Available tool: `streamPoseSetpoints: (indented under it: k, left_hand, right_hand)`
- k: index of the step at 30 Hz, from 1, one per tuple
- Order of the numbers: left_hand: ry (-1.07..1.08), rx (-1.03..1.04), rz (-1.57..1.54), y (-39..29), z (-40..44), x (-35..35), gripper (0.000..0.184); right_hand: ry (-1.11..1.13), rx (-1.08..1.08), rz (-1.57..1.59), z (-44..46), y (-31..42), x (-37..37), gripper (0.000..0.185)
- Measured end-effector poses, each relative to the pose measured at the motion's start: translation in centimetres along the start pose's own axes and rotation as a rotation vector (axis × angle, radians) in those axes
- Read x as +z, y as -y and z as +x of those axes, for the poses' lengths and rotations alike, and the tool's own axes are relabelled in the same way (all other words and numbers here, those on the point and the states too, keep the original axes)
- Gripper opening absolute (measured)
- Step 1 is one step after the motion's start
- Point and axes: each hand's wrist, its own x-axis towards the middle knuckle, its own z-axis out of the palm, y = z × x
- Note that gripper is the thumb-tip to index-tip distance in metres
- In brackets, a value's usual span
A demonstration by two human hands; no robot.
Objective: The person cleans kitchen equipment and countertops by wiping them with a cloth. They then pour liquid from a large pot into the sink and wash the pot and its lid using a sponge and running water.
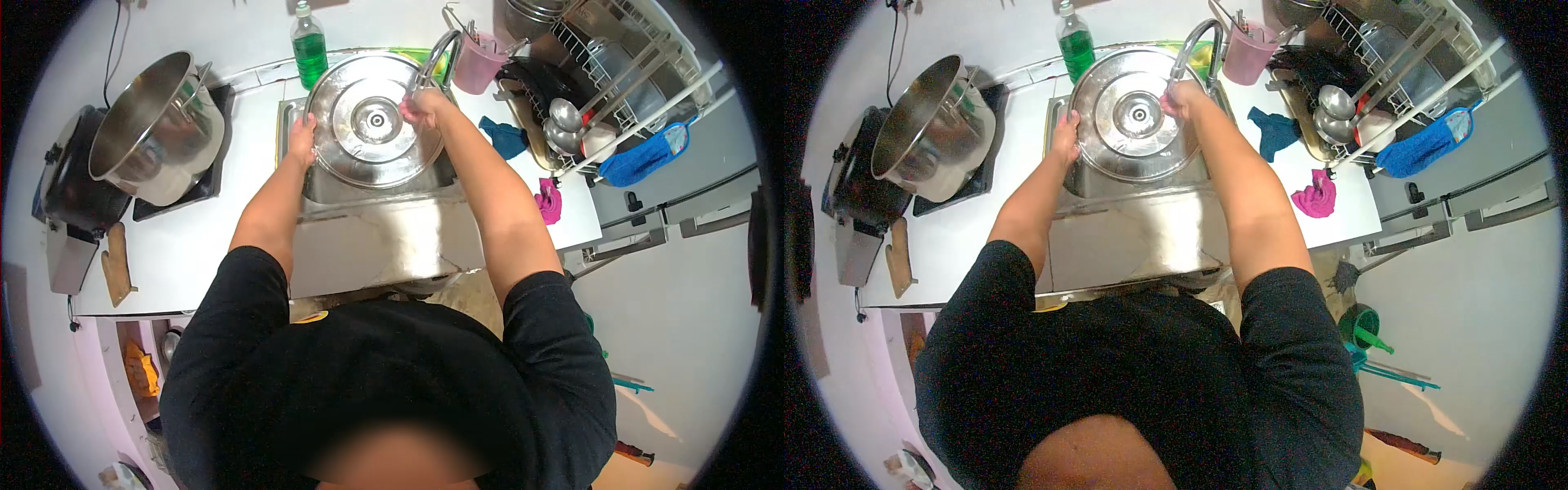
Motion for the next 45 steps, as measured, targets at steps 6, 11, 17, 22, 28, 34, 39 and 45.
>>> streamPoseSetpoints:
  k: [6, 11, 17, 22, 28, 34, 39, 45]
  left_hand:
    - [-0.038, -0.054, -0.025, 3.4, 2.0, -1.7, 0.026]
    - [-0.167, -0.138, -0.226, 2.1, -1.6, 0.8, 0.029]
    - [-0.078, -0.170, -0.192, 3.8, -3.3, -1.0, 0.032]
    - [-0.303, -0.258, -0.160, 6.8, -0.5, -1.7, 0.046]
    - [-0.244, -0.344, 0.108, 9.6, 0.2, -2.8, 0.064]
    - [-0.428, -0.598, 0.299, 9.5, -0.1, 0.5, 0.072]
    - [0.030, -0.403, -0.176, 5.5, -0.7, 0.6, 0.073]
    - [0.211, -0.221, -0.367, 5.0, 3.0, -3.5, 0.039]
  right_hand:
    - [0.396, -0.165, -0.440, 2.1, -1.4, 0.7, 0.011]
    - [-0.058, -1.090, -1.354, 2.5, -7.2, 3.2, 0.014]
    - [-0.114, -0.936, -1.370, 0.6, -8.6, 2.7, 0.022]
    - [0.003, -0.821, -1.443, -2.7, -5.8, 2.6, 0.028]
    - [-0.877, -0.502, -1.066, -1.1, -2.6, -1.4, 0.035]
    - [-0.228, -0.648, -0.531, -1.3, -0.6, 0.0, 0.039]
    - [0.057, -0.676, -0.524, -5.2, -3.4, -0.2, 0.028]
    - [0.594, -0.708, -0.754, -8.0, -4.0, -2.1, 0.038]
